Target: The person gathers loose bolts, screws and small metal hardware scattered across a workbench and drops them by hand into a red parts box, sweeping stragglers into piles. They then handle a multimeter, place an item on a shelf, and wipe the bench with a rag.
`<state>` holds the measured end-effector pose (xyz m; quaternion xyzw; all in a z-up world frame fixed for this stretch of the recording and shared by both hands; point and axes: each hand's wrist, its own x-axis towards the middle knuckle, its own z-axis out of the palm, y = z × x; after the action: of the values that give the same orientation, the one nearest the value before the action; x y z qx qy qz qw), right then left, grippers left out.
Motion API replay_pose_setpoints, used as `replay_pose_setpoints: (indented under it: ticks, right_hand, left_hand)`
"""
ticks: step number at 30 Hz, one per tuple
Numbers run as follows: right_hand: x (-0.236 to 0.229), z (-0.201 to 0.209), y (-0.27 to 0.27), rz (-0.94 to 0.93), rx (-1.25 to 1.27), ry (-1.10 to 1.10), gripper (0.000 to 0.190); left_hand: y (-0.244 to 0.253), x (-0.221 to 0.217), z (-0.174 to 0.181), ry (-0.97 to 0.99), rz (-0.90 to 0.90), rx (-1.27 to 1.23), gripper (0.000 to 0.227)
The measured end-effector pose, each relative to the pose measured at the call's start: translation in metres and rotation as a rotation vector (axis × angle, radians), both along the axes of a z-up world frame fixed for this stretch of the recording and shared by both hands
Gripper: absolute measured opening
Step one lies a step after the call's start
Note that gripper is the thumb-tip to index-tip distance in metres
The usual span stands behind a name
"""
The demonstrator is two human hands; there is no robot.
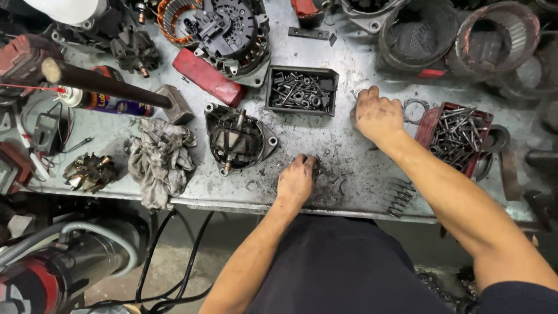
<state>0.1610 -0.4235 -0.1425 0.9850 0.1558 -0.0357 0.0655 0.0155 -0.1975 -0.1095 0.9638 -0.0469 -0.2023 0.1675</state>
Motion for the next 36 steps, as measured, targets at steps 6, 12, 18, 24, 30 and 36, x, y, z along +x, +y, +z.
replay_pose_setpoints:
  ticks: [6, 12, 18, 24, 30, 36]
  right_hand:
    - [0.021, 0.033, 0.023, 0.146, 0.302, -0.289, 0.033]
    - [-0.029, -0.091, -0.020, 0.224, 0.129, -0.663, 0.034]
    - [-0.101, -0.084, -0.022, 0.216, 0.147, -0.291, 0.065]
    - [-0.087, -0.096, -0.023, 0.304, 0.103, -0.479, 0.027]
    - [-0.013, 0.031, 0.028, 0.089, 0.435, -0.240, 0.027]
    - [-0.027, 0.018, 0.020, 0.073, 0.506, -0.241, 0.023]
  left_hand:
    - [-0.002, 0.007, -0.013, -0.041, -0.058, -0.021, 0.032]
    - [0.005, 0.014, -0.035, -0.052, -0.064, 0.025, 0.030]
    - [-0.005, 0.022, -0.027, -0.038, -0.033, -0.027, 0.039]
    - [-0.019, 0.030, -0.049, -0.045, -0.013, 0.012, 0.034]
    - [-0.030, 0.040, -0.002, -0.074, -0.021, -0.072, 0.043]
    - [-0.036, 0.054, -0.055, -0.093, -0.015, -0.153, 0.026]
